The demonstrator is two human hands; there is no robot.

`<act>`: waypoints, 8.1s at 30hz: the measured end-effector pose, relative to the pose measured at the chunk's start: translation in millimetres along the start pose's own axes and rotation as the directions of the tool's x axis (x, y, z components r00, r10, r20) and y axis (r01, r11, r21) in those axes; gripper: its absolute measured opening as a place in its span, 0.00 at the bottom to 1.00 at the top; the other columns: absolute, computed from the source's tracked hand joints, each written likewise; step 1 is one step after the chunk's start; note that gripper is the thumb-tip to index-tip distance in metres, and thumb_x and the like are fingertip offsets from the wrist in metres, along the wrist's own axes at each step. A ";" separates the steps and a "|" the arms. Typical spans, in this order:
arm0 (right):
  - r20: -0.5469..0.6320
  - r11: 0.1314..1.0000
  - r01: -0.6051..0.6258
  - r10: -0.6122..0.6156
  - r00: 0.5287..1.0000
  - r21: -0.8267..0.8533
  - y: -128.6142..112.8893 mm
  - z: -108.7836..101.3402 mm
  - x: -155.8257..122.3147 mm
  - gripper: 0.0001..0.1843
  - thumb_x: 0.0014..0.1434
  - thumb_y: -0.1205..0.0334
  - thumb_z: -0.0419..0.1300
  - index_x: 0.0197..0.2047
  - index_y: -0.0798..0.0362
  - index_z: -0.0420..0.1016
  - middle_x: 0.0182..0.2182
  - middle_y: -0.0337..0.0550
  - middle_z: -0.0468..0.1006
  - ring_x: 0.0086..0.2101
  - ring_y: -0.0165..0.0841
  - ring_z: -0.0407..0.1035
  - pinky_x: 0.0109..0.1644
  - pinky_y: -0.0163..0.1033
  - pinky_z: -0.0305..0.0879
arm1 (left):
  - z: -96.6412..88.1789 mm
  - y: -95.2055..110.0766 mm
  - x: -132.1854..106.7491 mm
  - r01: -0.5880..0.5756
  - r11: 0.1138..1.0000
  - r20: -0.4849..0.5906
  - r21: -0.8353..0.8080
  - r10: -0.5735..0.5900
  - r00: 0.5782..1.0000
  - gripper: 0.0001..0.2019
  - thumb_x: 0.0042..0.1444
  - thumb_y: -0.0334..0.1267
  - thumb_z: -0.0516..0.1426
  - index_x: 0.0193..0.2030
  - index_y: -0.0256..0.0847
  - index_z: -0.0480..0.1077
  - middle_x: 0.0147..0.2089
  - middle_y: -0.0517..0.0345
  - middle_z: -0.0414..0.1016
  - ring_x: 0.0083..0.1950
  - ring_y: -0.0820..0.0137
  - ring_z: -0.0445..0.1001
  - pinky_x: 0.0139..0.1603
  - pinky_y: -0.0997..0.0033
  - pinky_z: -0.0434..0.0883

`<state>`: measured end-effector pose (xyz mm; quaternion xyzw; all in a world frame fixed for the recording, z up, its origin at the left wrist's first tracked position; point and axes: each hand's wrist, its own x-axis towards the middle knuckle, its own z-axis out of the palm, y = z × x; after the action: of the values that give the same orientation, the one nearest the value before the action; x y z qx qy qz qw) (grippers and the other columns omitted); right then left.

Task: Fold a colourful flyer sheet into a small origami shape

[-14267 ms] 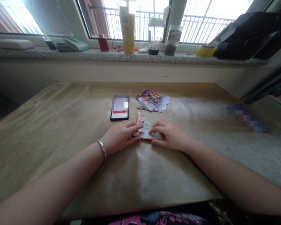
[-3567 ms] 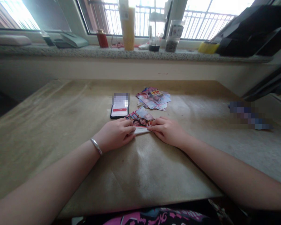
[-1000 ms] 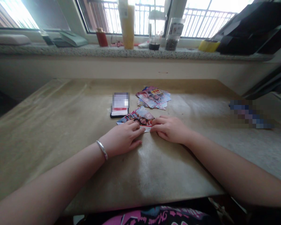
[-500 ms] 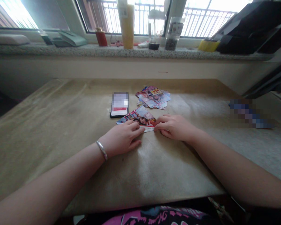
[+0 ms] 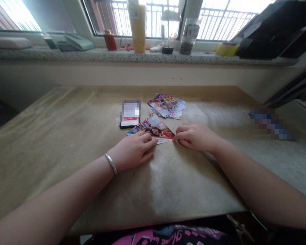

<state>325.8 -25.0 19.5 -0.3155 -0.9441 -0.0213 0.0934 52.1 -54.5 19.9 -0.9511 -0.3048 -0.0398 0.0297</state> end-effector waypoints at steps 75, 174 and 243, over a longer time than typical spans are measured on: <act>-0.104 0.990 0.115 -0.106 0.989 0.085 -19.0 15.2 16.0 0.16 0.57 0.70 0.53 0.44 0.49 0.78 0.41 0.44 0.78 0.37 0.34 0.66 0.40 0.38 0.62 | 7.3 -4.0 0.9 -0.026 0.997 -0.072 -0.070 0.021 0.997 0.17 0.63 0.42 0.50 0.57 0.44 0.66 0.51 0.48 0.66 0.53 0.59 0.63 0.56 0.56 0.65; -0.061 0.991 0.129 -0.130 0.990 -0.022 -25.3 16.4 19.9 0.17 0.60 0.68 0.51 0.47 0.49 0.77 0.42 0.48 0.76 0.40 0.37 0.67 0.43 0.41 0.63 | 10.1 -17.5 -2.2 -0.081 0.986 -0.088 -0.148 0.068 0.994 0.16 0.64 0.41 0.51 0.55 0.43 0.69 0.55 0.49 0.68 0.55 0.59 0.65 0.58 0.55 0.66; -0.083 0.943 -0.327 0.331 0.940 0.062 20.3 -4.2 -12.9 0.13 0.54 0.67 0.51 0.32 0.51 0.78 0.35 0.42 0.80 0.33 0.33 0.72 0.35 0.36 0.61 | 6.2 -37.3 -13.4 -0.124 0.951 -0.081 -0.284 0.105 0.991 0.17 0.64 0.32 0.47 0.53 0.44 0.72 0.59 0.53 0.70 0.60 0.65 0.68 0.61 0.62 0.67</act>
<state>348.8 -16.8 20.9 -0.4653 -0.8729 0.0025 0.1466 19.9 -31.4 13.8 -0.9596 -0.2388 -0.1130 -0.0970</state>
